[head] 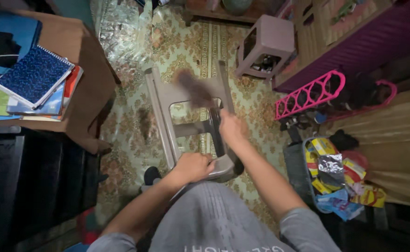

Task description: The person cleans plastic stools with a feather duster, wiping the seat, legs, and underside while turning the stools over.

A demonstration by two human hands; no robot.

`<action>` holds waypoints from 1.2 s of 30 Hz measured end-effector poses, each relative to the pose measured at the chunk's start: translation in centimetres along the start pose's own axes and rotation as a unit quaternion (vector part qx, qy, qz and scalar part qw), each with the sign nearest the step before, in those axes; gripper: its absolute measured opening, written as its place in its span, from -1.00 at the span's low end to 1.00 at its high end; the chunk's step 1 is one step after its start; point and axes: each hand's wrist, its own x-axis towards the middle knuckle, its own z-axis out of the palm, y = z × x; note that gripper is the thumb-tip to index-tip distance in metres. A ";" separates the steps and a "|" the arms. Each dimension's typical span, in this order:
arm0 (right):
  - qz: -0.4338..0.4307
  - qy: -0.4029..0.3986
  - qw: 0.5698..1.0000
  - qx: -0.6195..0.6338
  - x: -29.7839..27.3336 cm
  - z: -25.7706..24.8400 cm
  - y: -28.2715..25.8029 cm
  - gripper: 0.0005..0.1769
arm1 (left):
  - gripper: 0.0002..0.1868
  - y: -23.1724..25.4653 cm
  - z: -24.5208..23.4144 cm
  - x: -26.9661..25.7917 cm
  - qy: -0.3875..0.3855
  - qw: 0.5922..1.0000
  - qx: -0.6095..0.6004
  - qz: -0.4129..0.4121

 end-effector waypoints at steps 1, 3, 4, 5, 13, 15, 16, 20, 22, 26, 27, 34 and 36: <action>0.019 0.003 1.000 -0.013 0.5 0.2 0.0 -0.74 | -0.58 0.0 0.3 0.0 0.003 1.000 0.000 -0.002; 0.013 -0.003 1.000 -0.009 1.0 0.4 0.2 -0.71 | -0.57 -0.2 0.7 0.4 0.004 1.000 -0.001 -0.005; -0.006 -0.013 1.000 0.008 0.6 0.6 0.3 -0.69 | -0.57 -0.4 0.8 0.5 -0.003 1.000 -0.001 -0.003; -0.026 -0.024 0.999 0.026 0.4 0.9 0.5 -0.67 | -0.56 -0.5 0.8 0.5 -0.011 1.000 0.000 0.000; 0.124 0.045 0.985 0.110 0.3 6.2 13.0 -0.64 | -0.56 -1.0 -0.4 -0.1 -0.034 0.999 -0.008 -0.030; 0.149 0.025 0.973 0.173 -1.6 8.5 16.0 -0.69 | -0.58 -1.2 -0.5 0.0 -0.031 0.999 -0.020 -0.035; 0.158 0.011 0.964 0.215 -2.8 9.6 16.6 -0.70 | -0.59 -1.5 -0.6 0.1 -0.035 0.998 -0.026 -0.040; 0.132 -0.051 0.874 0.464 -6.2 12.6 14.8 -0.69 | -0.57 -2.7 -0.9 0.1 -0.057 0.996 -0.029 -0.059; 0.179 -0.076 0.826 0.529 -7.7 13.0 13.6 -0.71 | -0.57 -3.6 -1.0 -0.1 -0.030 0.997 -0.046 -0.047; 0.186 -0.044 0.757 0.625 -8.6 13.3 11.4 -0.76 | -0.53 -5.8 -1.4 -0.6 -0.028 0.994 -0.060 -0.090; 0.203 -0.068 0.735 0.643 -8.6 13.2 11.3 -0.78 | -0.53 -6.6 -1.6 -0.9 -0.012 0.993 -0.074 -0.087; 0.175 -0.098 0.647 0.736 -8.8 13.3 8.8 -0.81 | -0.45 -11.4 -2.4 -2.9 0.038 0.982 -0.127 -0.133; 0.181 -0.129 0.621 0.751 -9.3 12.7 7.2 -0.85 | -0.44 -12.7 -2.3 -3.2 0.055 0.977 -0.131 -0.157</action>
